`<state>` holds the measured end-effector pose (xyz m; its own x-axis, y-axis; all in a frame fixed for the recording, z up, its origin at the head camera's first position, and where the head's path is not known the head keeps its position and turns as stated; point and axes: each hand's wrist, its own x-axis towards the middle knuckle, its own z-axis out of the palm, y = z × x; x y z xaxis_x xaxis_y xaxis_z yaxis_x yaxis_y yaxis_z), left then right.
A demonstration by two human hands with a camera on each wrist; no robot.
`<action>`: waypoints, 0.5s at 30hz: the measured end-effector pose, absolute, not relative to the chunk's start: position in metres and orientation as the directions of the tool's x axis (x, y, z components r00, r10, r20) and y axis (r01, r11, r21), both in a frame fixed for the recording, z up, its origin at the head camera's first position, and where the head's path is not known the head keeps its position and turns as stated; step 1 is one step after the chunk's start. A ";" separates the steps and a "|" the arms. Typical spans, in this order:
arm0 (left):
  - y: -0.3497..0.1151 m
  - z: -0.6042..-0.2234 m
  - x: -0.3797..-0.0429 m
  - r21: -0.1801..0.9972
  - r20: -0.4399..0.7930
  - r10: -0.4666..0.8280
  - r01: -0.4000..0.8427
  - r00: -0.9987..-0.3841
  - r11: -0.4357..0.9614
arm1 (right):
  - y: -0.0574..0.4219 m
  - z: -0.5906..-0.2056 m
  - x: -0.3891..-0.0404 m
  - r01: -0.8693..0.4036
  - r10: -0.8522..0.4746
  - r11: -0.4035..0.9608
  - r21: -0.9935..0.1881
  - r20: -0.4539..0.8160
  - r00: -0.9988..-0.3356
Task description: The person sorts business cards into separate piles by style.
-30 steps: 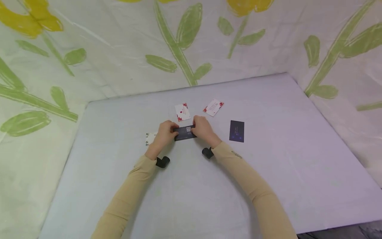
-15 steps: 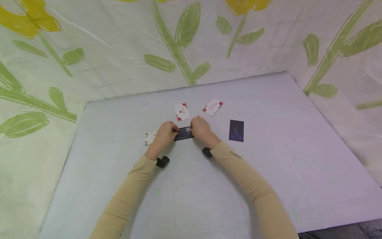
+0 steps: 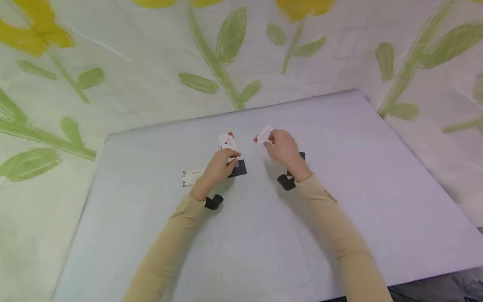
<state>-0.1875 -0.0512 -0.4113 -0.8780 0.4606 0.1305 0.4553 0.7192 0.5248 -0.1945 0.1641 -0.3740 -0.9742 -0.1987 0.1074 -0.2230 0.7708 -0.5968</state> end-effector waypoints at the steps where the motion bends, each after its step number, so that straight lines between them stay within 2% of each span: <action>1: -0.044 -0.410 -0.188 0.539 0.126 0.472 0.460 -0.873 0.706 | 0.176 -0.372 -0.192 -0.180 -0.165 0.794 -0.580 0.078 -0.983; 5: -0.015 -0.406 -0.190 0.564 0.096 0.533 0.487 -0.841 0.667 | 0.213 -0.375 -0.180 -0.001 -0.055 0.880 -0.475 -0.100 -0.993; 8: 0.007 -0.408 -0.195 0.566 0.084 0.586 0.522 -0.806 0.637 | 0.226 -0.385 -0.172 0.079 -0.012 0.915 -0.396 -0.222 -0.975; 11: 0.027 -0.412 -0.201 0.568 0.075 0.630 0.553 -0.773 0.610 | 0.230 -0.398 -0.166 0.098 -0.001 0.930 -0.354 -0.270 -0.963; 15: 0.057 -0.417 -0.208 0.544 0.045 0.681 0.589 -0.731 0.597 | 0.228 -0.409 -0.161 0.095 0.010 0.940 -0.327 -0.251 -0.968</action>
